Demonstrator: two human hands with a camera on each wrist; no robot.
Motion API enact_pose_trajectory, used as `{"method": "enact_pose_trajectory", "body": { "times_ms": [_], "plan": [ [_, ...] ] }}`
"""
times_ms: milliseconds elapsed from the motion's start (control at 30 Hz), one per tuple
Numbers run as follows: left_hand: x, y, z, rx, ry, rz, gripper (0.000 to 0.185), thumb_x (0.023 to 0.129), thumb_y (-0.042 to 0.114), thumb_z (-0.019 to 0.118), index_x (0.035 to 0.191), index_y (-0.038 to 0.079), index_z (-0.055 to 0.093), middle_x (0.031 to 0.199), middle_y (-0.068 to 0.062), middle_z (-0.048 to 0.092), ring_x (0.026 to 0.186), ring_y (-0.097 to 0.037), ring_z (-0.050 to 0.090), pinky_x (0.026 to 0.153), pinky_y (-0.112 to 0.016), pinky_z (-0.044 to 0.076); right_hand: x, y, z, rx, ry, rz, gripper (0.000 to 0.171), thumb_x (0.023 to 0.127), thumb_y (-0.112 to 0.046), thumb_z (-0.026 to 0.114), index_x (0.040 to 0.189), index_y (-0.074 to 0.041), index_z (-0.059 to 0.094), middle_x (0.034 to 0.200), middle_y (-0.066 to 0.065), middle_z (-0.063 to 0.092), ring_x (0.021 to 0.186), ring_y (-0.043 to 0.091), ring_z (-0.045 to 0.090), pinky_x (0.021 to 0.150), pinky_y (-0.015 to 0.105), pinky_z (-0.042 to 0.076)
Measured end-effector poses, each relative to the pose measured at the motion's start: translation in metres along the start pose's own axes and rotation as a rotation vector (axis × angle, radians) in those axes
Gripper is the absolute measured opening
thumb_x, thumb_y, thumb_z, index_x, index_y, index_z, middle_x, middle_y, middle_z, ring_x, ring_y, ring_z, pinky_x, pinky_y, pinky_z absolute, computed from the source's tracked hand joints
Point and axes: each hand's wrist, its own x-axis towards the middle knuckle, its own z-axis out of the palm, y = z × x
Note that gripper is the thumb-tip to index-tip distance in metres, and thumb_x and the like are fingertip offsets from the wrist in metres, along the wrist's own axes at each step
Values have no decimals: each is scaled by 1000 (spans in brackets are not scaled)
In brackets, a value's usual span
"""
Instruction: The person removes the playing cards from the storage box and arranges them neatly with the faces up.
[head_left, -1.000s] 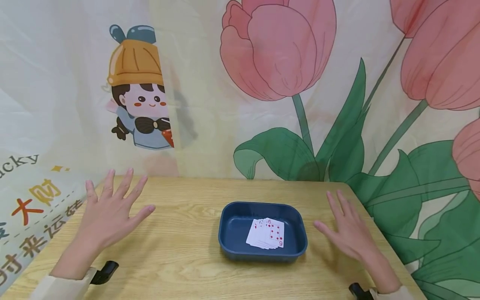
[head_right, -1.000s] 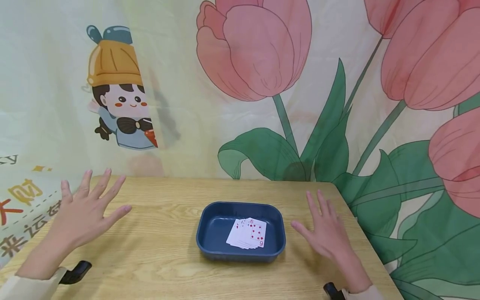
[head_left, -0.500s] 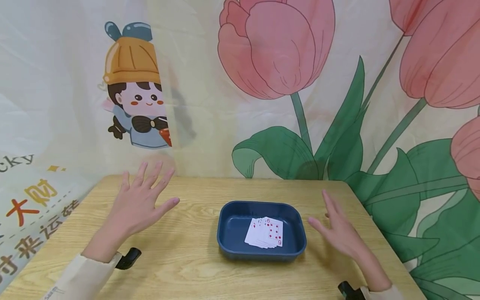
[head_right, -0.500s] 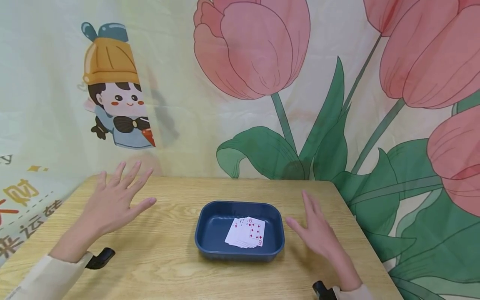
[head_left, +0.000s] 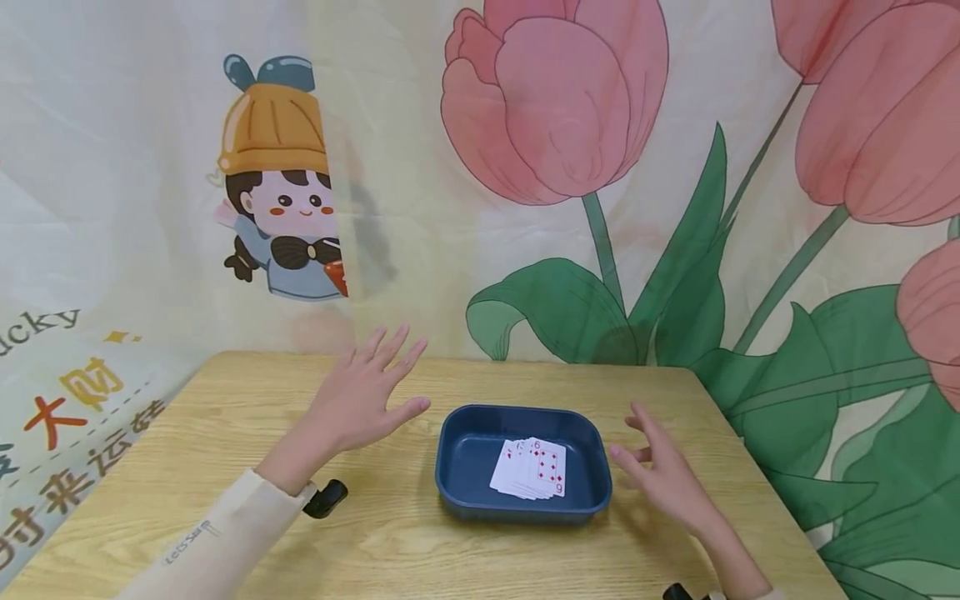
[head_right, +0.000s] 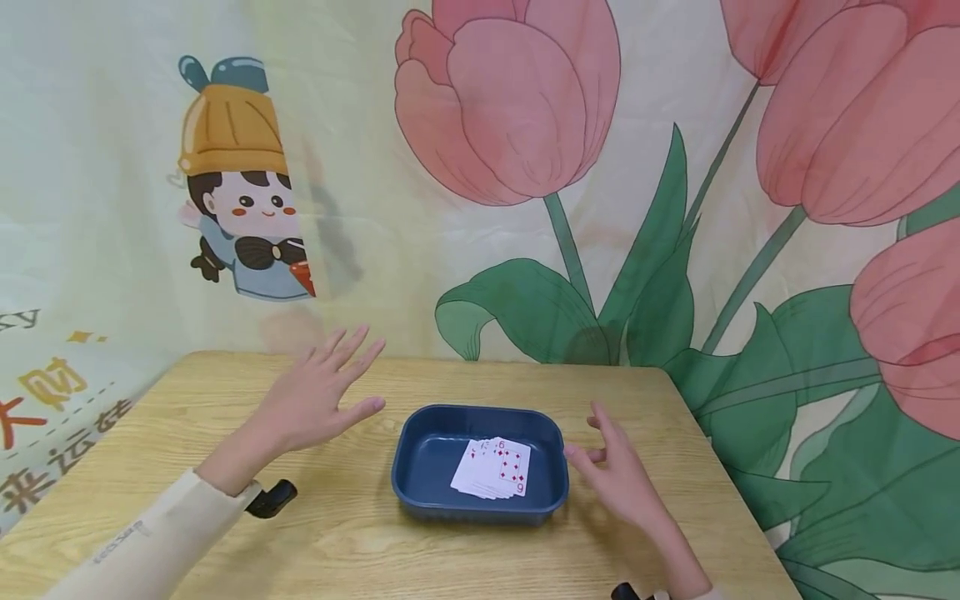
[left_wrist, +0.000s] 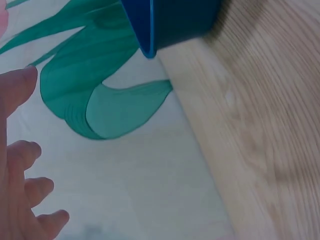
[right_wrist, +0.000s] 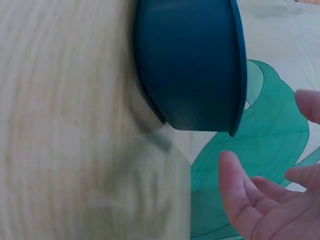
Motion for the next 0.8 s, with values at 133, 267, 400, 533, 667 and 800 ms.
{"method": "enact_pose_trajectory", "body": {
  "times_ms": [133,267,400,533,667,800],
  "plan": [
    [9,14,8,-44,5,37,83,101,62,59,167,18,35,174,-15,27,158,-48,25,119,-71,31,-3,0,7,59,11,31,81,106,-32,69,169,-12,23,161,24,42,100,28,68,70,37,64],
    [20,32,14,-100,10,84,79,101,58,64,164,16,42,171,-17,35,154,-46,34,117,-66,38,-5,5,11,84,25,58,76,106,-34,69,168,-13,29,160,24,45,100,29,73,70,39,64],
    [30,51,19,-141,-20,122,77,101,55,65,164,17,43,169,-16,38,152,-42,40,117,-63,39,-6,8,14,106,21,76,73,106,-35,68,166,-11,33,159,25,46,101,29,74,70,38,64],
    [39,68,24,-185,-75,151,75,102,52,65,165,19,41,168,-15,40,152,-40,41,119,-60,37,-8,11,19,136,-4,80,70,105,-29,69,164,-10,36,158,27,47,100,27,75,71,37,63],
    [46,83,30,-249,-130,178,73,102,48,66,165,19,42,167,-15,41,152,-38,41,120,-60,37,-11,14,25,189,-39,69,71,103,-19,70,164,-10,36,157,27,46,98,28,74,72,38,63],
    [53,95,36,-297,-194,189,73,102,49,66,165,23,41,167,-10,43,152,-35,42,121,-57,37,-13,16,30,221,-61,60,72,102,-14,71,165,-10,35,157,26,47,91,26,72,71,39,63]
  ]
}}
